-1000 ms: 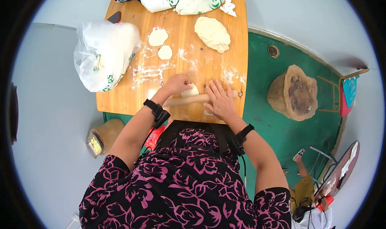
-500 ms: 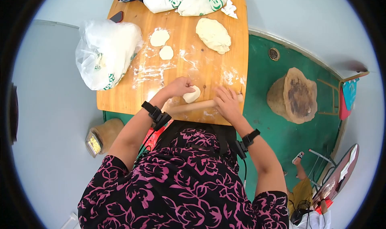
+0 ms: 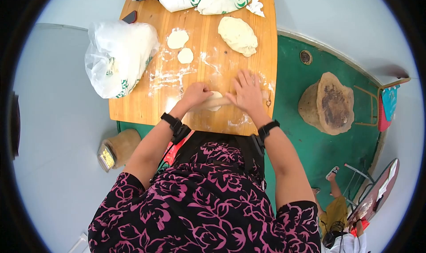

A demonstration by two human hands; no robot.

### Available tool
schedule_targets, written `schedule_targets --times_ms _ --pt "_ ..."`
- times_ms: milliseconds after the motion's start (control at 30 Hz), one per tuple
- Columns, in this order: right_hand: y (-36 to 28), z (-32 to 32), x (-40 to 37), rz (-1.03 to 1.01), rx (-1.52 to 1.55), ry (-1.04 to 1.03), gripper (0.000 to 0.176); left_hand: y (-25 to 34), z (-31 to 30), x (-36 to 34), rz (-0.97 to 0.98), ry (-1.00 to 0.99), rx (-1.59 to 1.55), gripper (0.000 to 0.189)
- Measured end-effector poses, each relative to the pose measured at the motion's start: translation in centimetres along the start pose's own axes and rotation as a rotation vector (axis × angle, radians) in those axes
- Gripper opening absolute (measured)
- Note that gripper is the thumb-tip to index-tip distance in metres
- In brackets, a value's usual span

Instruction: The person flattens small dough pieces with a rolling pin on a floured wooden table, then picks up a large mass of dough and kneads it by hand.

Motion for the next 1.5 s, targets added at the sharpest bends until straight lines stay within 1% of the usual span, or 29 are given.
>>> schedule_targets --times_ms 33,67,100,133,233,267,367,467,567,633,667,767,833,867,933,967,1033,1067,1133,1233,1267,1367,1433,1500 --pt "0.1 -0.1 1.1 0.028 -0.009 0.017 0.055 -0.1 0.0 0.4 0.027 0.024 0.054 0.021" --pt "0.1 -0.3 1.6 0.057 -0.019 0.035 0.055 -0.3 0.0 0.6 0.01 -0.001 0.058 0.02" --pt "-0.2 -0.3 1.1 0.043 -0.013 0.012 0.054 -0.4 0.0 0.8 -0.003 -0.026 0.063 0.02" --pt "-0.4 -0.3 0.1 0.032 -0.012 -0.012 0.053 -0.3 -0.1 1.1 -0.01 -0.05 0.067 0.02" --pt "-1.0 0.2 -3.3 0.004 0.005 -0.059 0.053 -0.6 0.0 0.5 0.061 -0.024 0.038 0.022" --pt "-1.2 0.5 -4.0 0.0 0.02 -0.067 0.053 -0.7 0.2 0.3 0.048 -0.036 0.042 0.021" --pt "-0.2 0.7 -1.0 0.058 -0.021 -0.046 0.054 -0.4 0.1 0.5 0.012 -0.062 0.072 0.019" --pt "0.7 0.4 2.9 0.155 0.01 0.047 0.053 -0.4 -0.2 0.4 -0.025 -0.068 0.08 0.018" --pt "0.2 0.4 1.2 0.087 0.012 0.017 0.054 -0.6 -0.5 0.8 -0.029 -0.081 0.018 0.019" --pt "-0.6 0.5 -1.9 0.067 0.007 -0.06 0.055 -0.5 -0.6 0.4 -0.043 -0.126 -0.047 0.022" --pt "-0.8 0.5 -2.8 0.057 0.006 -0.099 0.055 -0.4 -0.4 0.3 -0.027 -0.115 -0.014 0.021" --pt "-0.7 0.5 -2.1 0.063 -0.018 -0.057 0.056 0.1 -0.5 0.3 -0.003 -0.086 0.065 0.021" --pt "0.0 0.0 0.9 0.096 -0.018 0.005 0.054 1.2 -0.7 0.2 -0.025 -0.081 0.084 0.022" --pt "0.2 -0.1 1.8 0.115 -0.016 0.039 0.053 1.1 -0.6 0.4 0.001 -0.053 0.086 0.021" --pt "0.4 0.2 1.7 0.006 0.022 -0.011 0.05 0.7 -0.1 1.0 0.056 0.0 0.093 0.021" --pt "0.8 0.3 1.6 -0.048 0.036 -0.039 0.048 0.4 0.0 1.5 0.084 -0.014 0.102 0.021" --pt "0.4 -0.2 -1.2 -0.216 0.09 -0.042 0.043 0.1 -0.2 1.4 0.133 -0.04 0.109 0.02" --pt "0.0 -0.4 -2.7 -0.304 0.119 -0.046 0.04 0.0 -0.4 1.2 0.141 -0.088 0.078 0.019" --pt "0.1 0.3 -4.3 -0.281 0.124 -0.053 0.038 0.3 -1.1 0.3 0.158 -0.19 0.022 0.017" --pt "-0.5 0.1 -5.2 -0.267 0.16 -0.033 0.034 -1.9 0.2 0.3 0.011 -0.238 -0.836 0.014" --pt "-0.9 -0.2 -5.1 -0.268 0.178 -0.022 0.033 -2.5 0.5 0.2 0.008 -0.216 -0.746 0.013" --pt "-1.2 -0.1 -4.3 -0.216 0.21 -0.052 0.038 -2.5 0.9 -0.4 0.003 -0.169 -0.457 0.013" --pt "-1.3 -0.2 -3.5 -0.219 0.145 -0.057 0.042 -1.3 0.4 -0.9 0.007 -0.155 -0.231 0.016" --pt "-1.1 -0.3 -2.1 -0.199 0.076 -0.058 0.048 -0.9 0.3 -0.5 0.047 -0.106 -0.167 0.018"
Point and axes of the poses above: each hand's wrist, its own x-axis towards the middle knuckle, its own z-axis out of the palm, y = z × x, the point moved 1 cm from there along x, towards the middle knuckle, and after that the axes turned 15 degrees about -y, right-handed, at the moved point
